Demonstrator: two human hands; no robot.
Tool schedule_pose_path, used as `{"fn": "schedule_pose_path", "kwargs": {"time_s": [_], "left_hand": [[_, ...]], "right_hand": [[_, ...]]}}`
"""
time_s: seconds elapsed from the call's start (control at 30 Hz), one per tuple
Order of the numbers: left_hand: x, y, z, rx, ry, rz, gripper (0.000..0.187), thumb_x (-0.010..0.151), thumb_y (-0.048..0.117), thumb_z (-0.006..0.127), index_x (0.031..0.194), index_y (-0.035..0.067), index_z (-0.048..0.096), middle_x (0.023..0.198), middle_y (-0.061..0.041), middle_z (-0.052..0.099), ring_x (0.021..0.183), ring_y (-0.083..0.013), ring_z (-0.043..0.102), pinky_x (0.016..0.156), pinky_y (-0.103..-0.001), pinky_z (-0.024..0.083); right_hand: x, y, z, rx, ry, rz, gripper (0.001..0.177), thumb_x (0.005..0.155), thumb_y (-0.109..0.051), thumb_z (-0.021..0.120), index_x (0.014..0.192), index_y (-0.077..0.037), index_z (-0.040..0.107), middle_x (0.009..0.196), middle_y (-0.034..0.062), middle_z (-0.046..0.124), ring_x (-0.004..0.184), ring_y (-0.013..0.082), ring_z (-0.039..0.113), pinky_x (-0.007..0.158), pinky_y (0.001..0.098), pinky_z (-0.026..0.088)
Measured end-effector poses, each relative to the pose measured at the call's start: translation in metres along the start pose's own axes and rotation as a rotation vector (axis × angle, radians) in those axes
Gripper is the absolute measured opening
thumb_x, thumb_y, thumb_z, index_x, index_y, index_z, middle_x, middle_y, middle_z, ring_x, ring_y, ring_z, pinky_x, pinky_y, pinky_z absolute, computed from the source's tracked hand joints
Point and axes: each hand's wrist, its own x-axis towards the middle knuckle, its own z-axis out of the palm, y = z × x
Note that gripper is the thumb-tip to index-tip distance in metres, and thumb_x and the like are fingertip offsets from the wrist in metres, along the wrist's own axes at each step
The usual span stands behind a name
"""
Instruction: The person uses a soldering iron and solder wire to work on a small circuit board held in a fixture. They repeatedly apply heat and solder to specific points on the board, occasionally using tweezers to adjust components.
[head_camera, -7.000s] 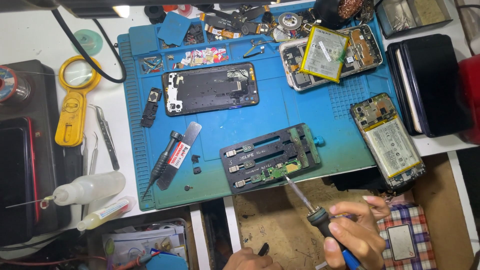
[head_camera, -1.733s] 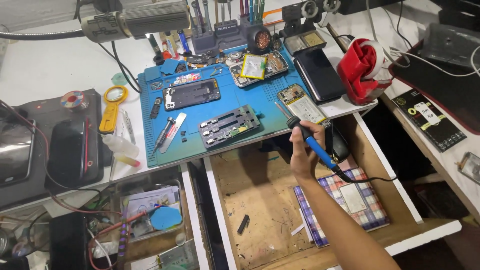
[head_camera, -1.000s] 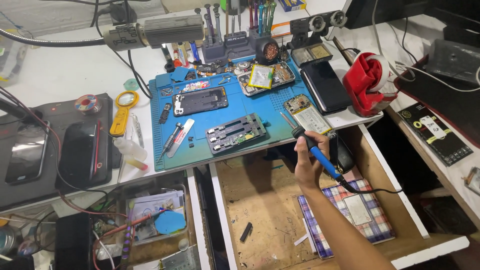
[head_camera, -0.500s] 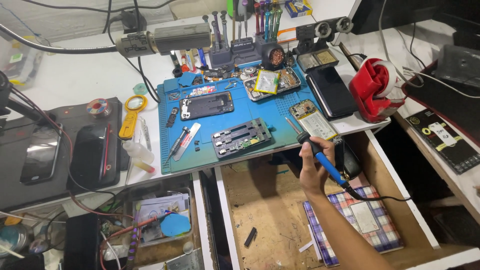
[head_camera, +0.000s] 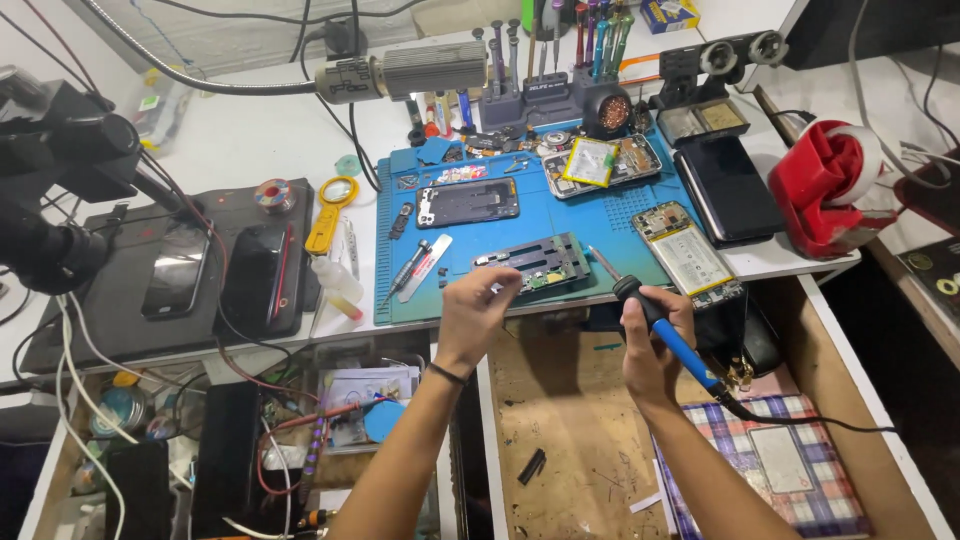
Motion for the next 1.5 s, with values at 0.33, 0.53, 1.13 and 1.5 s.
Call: {"fn": "schedule_pose_path", "kwargs": {"time_s": [0.33, 0.53, 1.13, 1.5], "left_hand": [[0.013, -0.005, 0.012, 0.476, -0.278, 0.066, 0.018, 0.092, 0.002, 0.073, 0.108, 0.009, 0.078, 0.093, -0.008, 0.077, 0.085, -0.0213, 0.076, 0.077, -0.027, 0.060], [0.015, -0.006, 0.011, 0.479, -0.305, 0.087, 0.018, 0.094, 0.001, 0.072, 0.110, 0.007, 0.077, 0.093, -0.010, 0.076, 0.088, -0.0229, 0.075, 0.080, -0.028, 0.061], [-0.076, 0.009, -0.022, 0.104, -0.071, 0.065, 0.007, 0.091, 0.007, 0.072, 0.095, 0.008, 0.078, 0.085, -0.006, 0.078, 0.051, -0.0054, 0.051, 0.044, -0.017, 0.042], [-0.067, -0.007, -0.031, 0.104, -0.249, 0.111, 0.009, 0.088, 0.001, 0.072, 0.095, 0.006, 0.073, 0.089, -0.007, 0.076, 0.077, -0.0182, 0.074, 0.069, -0.027, 0.061]], "right_hand": [[0.000, 0.003, -0.006, 0.024, -0.004, 0.028, 0.021, 0.102, -0.018, 0.069, 0.116, -0.003, 0.062, 0.087, 0.0060, 0.057, 0.076, 0.0153, 0.066, 0.083, 0.0326, 0.055], [0.003, 0.004, -0.007, 0.015, -0.001, 0.037, 0.023, 0.102, -0.018, 0.070, 0.117, -0.003, 0.062, 0.092, 0.0085, 0.058, 0.078, 0.0176, 0.067, 0.084, 0.0328, 0.056], [0.020, 0.003, -0.003, 0.643, 0.145, 0.506, 0.014, 0.094, -0.021, 0.065, 0.098, -0.013, 0.054, 0.066, 0.0027, 0.053, 0.056, 0.0111, 0.049, 0.062, 0.0278, 0.046], [0.023, 0.019, -0.006, 0.605, 0.111, 0.608, 0.007, 0.094, -0.027, 0.062, 0.092, -0.021, 0.059, 0.051, -0.0047, 0.044, 0.050, 0.0112, 0.042, 0.088, 0.0346, 0.041]]}}
